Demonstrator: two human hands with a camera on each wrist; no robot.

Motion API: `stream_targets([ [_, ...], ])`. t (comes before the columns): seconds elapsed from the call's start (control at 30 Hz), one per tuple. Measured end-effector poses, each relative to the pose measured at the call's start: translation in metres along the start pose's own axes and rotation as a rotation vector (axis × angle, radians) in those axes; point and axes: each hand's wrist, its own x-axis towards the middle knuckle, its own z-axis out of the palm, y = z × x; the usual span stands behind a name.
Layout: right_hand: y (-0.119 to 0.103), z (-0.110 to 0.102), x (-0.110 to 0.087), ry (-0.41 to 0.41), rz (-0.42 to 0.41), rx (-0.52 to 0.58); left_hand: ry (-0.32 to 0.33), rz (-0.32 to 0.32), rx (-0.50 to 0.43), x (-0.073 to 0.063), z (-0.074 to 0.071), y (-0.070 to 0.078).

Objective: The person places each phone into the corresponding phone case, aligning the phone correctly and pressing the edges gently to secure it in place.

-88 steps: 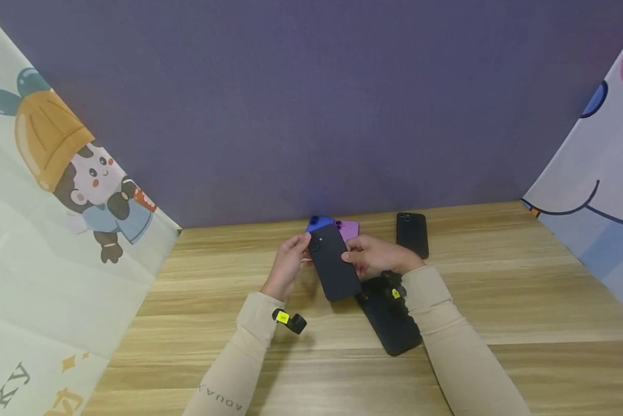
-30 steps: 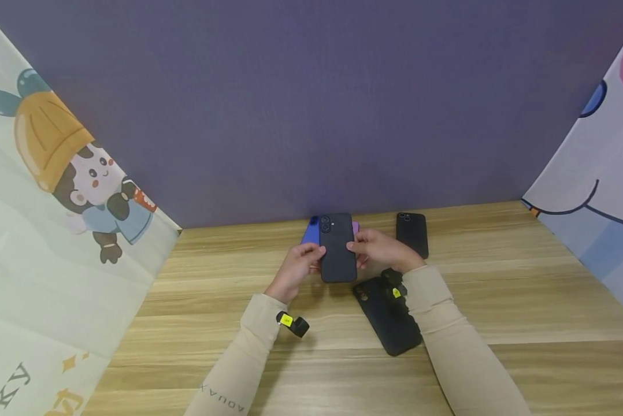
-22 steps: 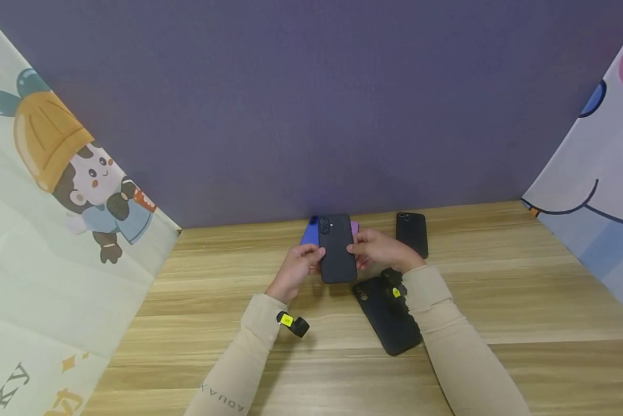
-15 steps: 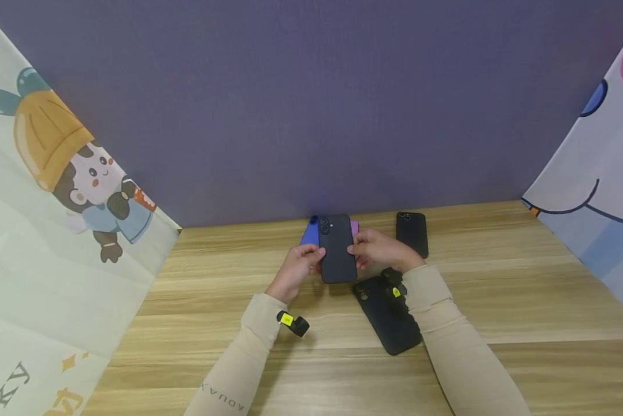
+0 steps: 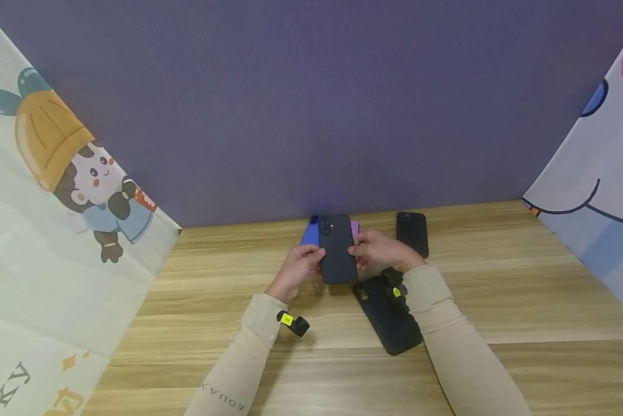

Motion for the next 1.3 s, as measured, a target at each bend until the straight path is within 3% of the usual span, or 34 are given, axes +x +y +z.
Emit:
stream_targets([
  [0.87,-0.0003,0.0018,-0.0003,0.019,0.007,-0.04,-0.01,0.009,0.013,-0.0007,0.0013,0.0001],
  [1.3,-0.0012,0.002,-0.002,0.072,-0.012,-0.042,-0.018,0.008,0.014,-0.0005,0.0017,-0.0021],
])
